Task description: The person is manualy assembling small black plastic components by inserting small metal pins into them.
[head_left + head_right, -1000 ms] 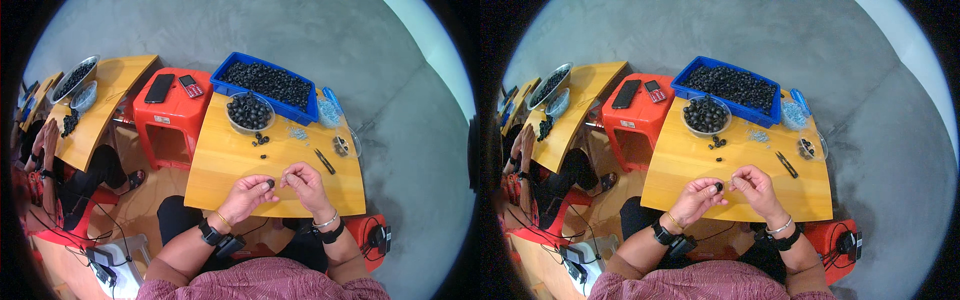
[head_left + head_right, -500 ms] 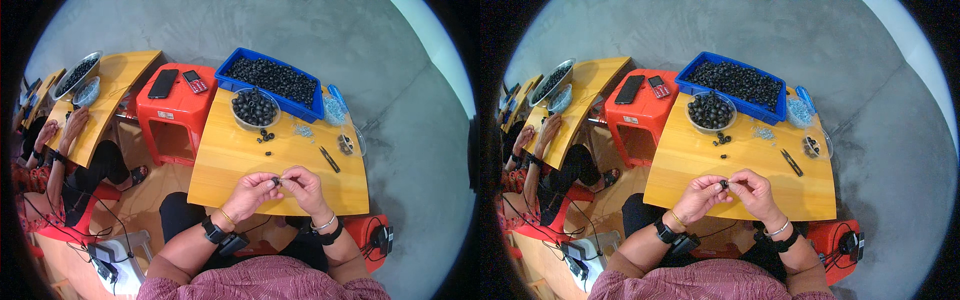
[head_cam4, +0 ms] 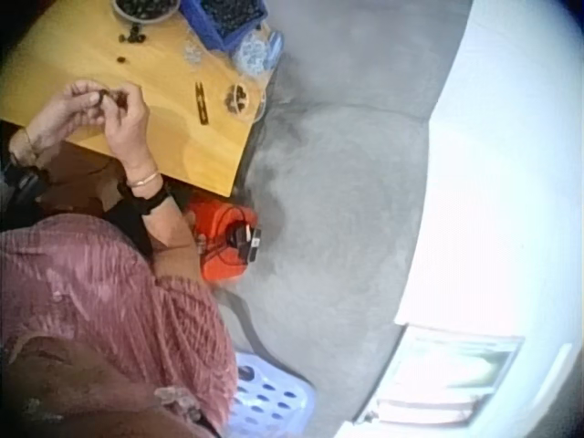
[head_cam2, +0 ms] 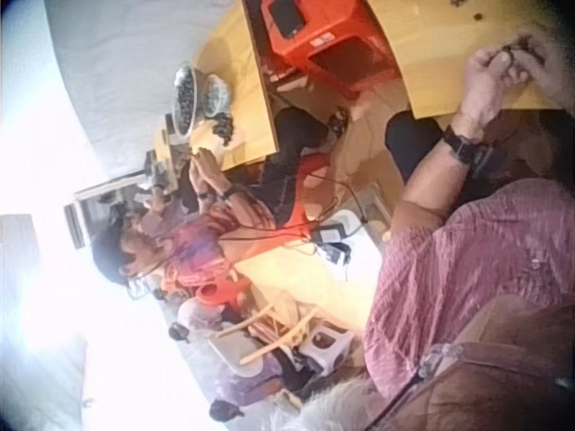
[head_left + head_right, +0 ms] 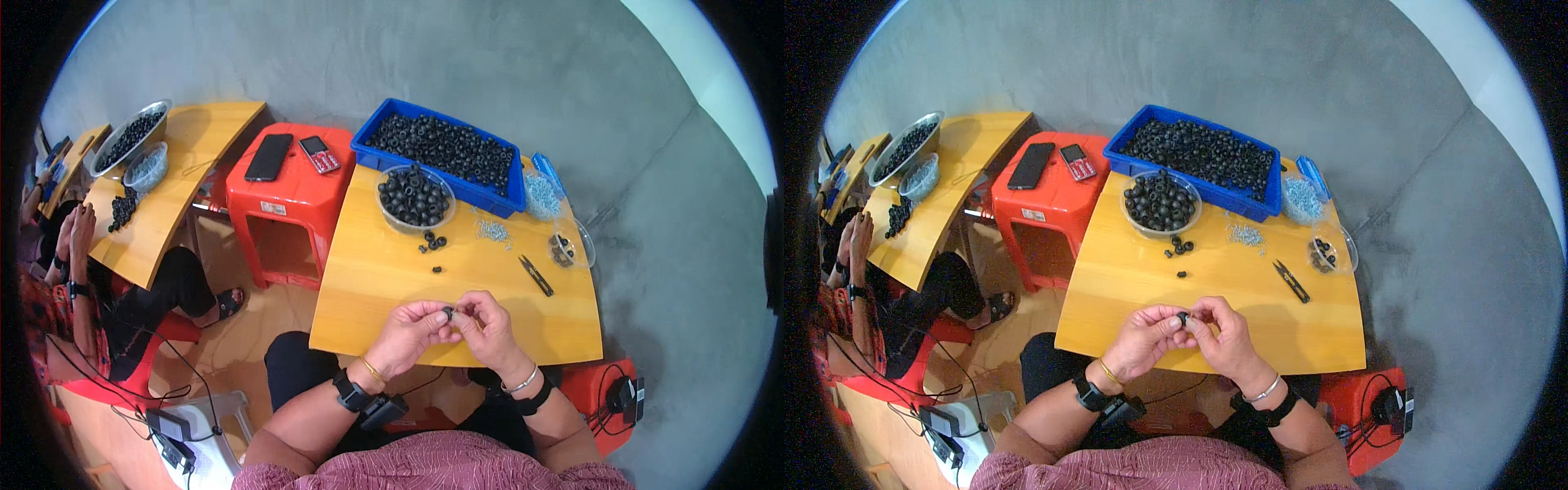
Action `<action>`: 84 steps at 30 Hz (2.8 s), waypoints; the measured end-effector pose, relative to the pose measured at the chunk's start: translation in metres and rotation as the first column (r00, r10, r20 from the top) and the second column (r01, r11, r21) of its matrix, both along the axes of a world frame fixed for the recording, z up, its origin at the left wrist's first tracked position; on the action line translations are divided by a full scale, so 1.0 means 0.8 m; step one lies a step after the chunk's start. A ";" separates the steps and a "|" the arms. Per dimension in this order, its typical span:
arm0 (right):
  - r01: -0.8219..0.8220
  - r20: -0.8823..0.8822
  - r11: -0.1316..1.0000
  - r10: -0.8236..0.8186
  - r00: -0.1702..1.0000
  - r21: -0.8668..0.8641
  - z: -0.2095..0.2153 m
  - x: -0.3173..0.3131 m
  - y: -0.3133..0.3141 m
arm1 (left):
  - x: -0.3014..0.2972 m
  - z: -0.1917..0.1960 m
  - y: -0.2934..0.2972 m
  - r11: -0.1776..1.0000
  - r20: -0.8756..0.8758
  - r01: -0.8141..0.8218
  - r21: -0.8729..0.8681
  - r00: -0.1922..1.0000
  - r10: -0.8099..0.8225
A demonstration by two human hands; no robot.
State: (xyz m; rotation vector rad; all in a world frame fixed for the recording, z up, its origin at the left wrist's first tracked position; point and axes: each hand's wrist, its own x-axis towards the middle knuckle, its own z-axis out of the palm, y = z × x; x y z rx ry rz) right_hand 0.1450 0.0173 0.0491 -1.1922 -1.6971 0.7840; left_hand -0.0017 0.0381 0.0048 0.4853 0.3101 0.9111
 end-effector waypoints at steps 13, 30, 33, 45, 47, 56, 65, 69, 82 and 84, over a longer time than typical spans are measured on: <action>-0.213 0.567 0.866 -0.095 0.818 0.453 0.020 0.001 -0.007 | 0.001 -0.001 -0.002 1.000 -0.032 0.013 0.022 0.999 -0.012; 0.101 0.546 0.994 -0.113 0.830 0.051 0.022 0.106 0.124 | -0.001 0.003 0.000 0.999 0.013 0.020 -0.026 1.000 -0.019; -0.081 0.538 0.995 0.040 0.842 0.053 0.016 0.073 0.133 | -0.001 0.002 0.000 1.000 0.017 0.023 -0.018 1.000 -0.022; -0.340 0.656 0.929 0.165 0.736 0.147 -0.015 0.026 0.129 | -0.001 -0.003 0.002 0.999 0.034 0.036 -0.039 0.999 -0.034; -0.322 0.649 0.921 0.109 0.753 0.219 -0.013 0.033 0.130 | 0.000 -0.004 0.003 0.999 0.059 0.039 -0.035 0.998 -0.037; -0.256 -0.265 0.898 0.165 0.950 -0.358 0.026 0.028 0.045 | -0.003 -0.004 0.002 1.000 0.098 -0.008 0.015 0.995 0.007; -0.356 -0.627 0.864 0.061 0.776 -0.356 -0.008 0.020 0.019 | -0.001 -0.002 0.001 0.997 0.052 -0.046 0.055 0.998 0.043; -0.345 -0.627 0.869 0.052 0.777 -0.355 -0.009 0.017 0.018 | 0.001 -0.005 0.001 0.995 0.042 -0.063 0.077 0.997 0.060; -0.242 -0.467 0.922 0.078 0.881 -0.302 -0.015 0.016 0.018 | 0.006 -0.004 0.000 0.990 -0.025 -0.102 0.100 0.994 0.105; -0.205 -0.418 0.936 0.071 0.906 -0.286 -0.012 0.015 0.016 | 0.007 -0.005 0.000 0.989 -0.042 -0.109 0.102 0.993 0.113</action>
